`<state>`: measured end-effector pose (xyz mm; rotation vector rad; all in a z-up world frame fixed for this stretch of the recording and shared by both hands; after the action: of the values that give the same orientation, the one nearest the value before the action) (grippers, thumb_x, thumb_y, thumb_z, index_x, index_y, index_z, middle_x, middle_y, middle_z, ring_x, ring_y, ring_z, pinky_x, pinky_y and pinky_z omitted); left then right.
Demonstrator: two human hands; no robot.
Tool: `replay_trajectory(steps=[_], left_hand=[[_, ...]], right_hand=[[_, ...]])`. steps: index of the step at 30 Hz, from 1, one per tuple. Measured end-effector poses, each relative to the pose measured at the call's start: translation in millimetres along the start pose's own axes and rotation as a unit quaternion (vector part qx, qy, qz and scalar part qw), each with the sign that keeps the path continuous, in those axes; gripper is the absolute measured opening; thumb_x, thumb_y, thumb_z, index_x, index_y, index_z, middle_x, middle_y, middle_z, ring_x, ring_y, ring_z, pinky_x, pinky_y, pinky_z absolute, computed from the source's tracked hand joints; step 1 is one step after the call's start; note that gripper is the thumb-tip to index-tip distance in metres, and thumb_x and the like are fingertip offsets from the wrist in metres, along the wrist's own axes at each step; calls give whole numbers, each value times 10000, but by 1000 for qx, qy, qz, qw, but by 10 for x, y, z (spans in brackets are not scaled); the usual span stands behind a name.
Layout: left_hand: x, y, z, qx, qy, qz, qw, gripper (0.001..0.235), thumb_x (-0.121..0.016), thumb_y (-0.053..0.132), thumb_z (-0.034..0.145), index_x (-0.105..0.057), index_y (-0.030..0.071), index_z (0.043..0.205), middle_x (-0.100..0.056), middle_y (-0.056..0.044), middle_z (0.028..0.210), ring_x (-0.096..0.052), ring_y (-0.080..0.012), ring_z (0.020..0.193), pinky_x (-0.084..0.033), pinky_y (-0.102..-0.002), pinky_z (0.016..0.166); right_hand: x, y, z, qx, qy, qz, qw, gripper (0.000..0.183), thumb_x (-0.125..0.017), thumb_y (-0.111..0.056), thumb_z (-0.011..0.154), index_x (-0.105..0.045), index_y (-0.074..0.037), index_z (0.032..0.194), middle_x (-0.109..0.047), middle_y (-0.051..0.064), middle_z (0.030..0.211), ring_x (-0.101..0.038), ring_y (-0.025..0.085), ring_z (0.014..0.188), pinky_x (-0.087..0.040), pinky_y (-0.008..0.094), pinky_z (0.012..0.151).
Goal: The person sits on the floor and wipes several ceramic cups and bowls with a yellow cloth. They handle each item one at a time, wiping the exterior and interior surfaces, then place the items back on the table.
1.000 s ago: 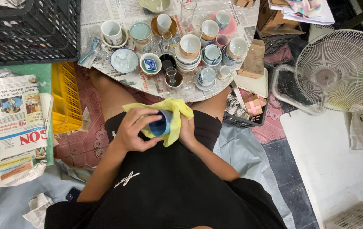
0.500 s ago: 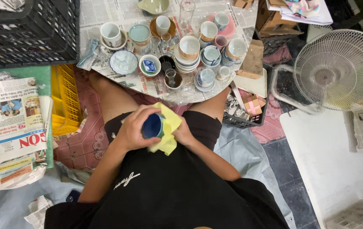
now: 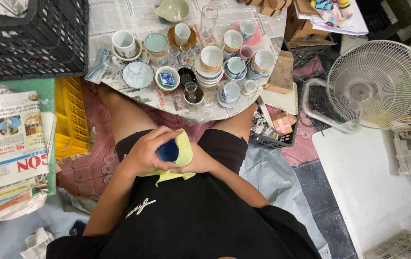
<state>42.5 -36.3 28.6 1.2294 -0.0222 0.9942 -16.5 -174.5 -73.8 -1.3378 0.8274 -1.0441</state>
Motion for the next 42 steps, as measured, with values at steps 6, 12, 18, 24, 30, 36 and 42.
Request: replay_trajectory(steps=[6,12,18,24,30,36,42], left_hand=[[-13,2,43,26,29,24,999,839,-817,566,712,-617,53,1345,-636,-119,1139,-682,-318,1041,-542,-383,876],[-74,22,29,112,103,86,985,747,-796,542,746,-617,111,1331,-631,-103,1121,-681,-315,1011,-549,-399,844],[-76,60,18,81,61,0,995,756,-735,456,862,-514,52,1461,-594,-155,1280,-652,-317,1171,-520,-387,978],[-16,5,21,-5,15,-85,996,879,-867,403,714,-526,-5,1413,-627,-160,1285,-640,-298,1211,-481,-400,1042],[-210,-286,-37,26,-8,-193,981,877,-914,399,673,-600,-18,1377,-641,-135,1226,-656,-262,1147,-506,-380,1030],[-272,-319,-52,-9,-31,-212,977,877,-898,390,668,-583,-32,1370,-562,-172,1394,-588,-312,1314,-437,-414,1133],[-166,-213,0,2,7,-190,982,839,-883,363,670,-603,-34,1354,-557,-184,1408,-573,-336,1332,-416,-432,1151]], right_hand=[[29,23,-9,18,79,21,997,600,-886,-166,771,-606,-26,1282,-686,44,1146,-660,131,1059,-552,319,960],[159,-38,4,42,205,-68,975,640,-881,-172,743,-591,-24,1294,-705,52,1152,-674,124,1048,-559,315,944],[129,-6,-26,22,184,-23,982,632,-894,-176,753,-609,-13,1293,-707,59,1161,-670,136,1059,-558,325,972],[36,256,-77,60,23,169,984,802,-889,-240,748,-475,-73,1415,-596,53,1323,-599,172,1250,-473,366,1114],[-30,827,-251,13,-122,210,970,809,-921,-226,738,-531,-35,1421,-637,91,1330,-623,212,1255,-491,386,1121],[-68,827,-236,24,-125,175,976,784,-947,-225,721,-575,-21,1380,-680,100,1274,-666,226,1201,-534,392,1080],[23,512,-122,38,-38,102,993,864,-931,-250,736,-482,-46,1445,-616,64,1315,-612,190,1262,-501,375,1113]])
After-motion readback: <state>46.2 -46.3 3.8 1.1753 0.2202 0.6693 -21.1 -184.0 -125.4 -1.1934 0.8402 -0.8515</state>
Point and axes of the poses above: each hand's wrist, its own z-axis towards the middle knuckle, its own x-axis out of the back of the hand, y = z × x, the point moved 6 cm from there along z, towards the middle knuckle
